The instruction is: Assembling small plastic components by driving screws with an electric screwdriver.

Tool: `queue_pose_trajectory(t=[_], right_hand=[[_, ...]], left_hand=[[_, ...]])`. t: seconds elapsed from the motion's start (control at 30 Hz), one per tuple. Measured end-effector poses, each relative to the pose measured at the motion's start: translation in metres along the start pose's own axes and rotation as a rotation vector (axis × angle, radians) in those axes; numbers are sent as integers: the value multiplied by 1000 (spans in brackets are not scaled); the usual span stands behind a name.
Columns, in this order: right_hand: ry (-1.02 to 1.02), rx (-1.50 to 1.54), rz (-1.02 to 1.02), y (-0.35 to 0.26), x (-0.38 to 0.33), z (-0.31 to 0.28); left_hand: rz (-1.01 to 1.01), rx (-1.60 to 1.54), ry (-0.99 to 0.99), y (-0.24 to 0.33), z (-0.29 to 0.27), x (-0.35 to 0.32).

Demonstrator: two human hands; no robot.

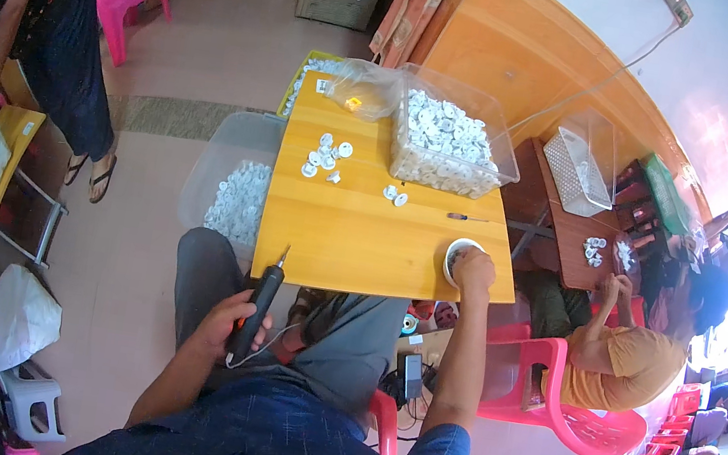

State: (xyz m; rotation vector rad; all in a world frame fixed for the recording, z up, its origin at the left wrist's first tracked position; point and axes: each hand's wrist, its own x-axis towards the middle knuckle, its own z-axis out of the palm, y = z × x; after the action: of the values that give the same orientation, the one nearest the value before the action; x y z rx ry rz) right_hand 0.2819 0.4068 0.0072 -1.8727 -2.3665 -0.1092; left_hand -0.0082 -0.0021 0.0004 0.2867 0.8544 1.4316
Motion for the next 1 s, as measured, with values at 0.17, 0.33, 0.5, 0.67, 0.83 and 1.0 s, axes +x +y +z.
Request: queue_pose_trajectory(t=[0.17,0.33,0.5,0.67,0.83,1.0], right_hand=[[-25,-28,5,2,-1,-3],[-154,15,-35,-18,-11,-32],[-128,-56,52,-6,-4,-14],[-138,50,-11,-16,-11,-22],[-80,28,-17,-8,-8,-14],[-87,-3,-2,-5,-3,-2]], left_hand=[[-15,5,-22,-1,-1,4],[-9,-4,22,-2,-5,1],[0,26,-28,1,-1,4],[14,17,-6,3,0,-1],[4,21,-14,3,4,0],[9,29,-17,3,3,0]])
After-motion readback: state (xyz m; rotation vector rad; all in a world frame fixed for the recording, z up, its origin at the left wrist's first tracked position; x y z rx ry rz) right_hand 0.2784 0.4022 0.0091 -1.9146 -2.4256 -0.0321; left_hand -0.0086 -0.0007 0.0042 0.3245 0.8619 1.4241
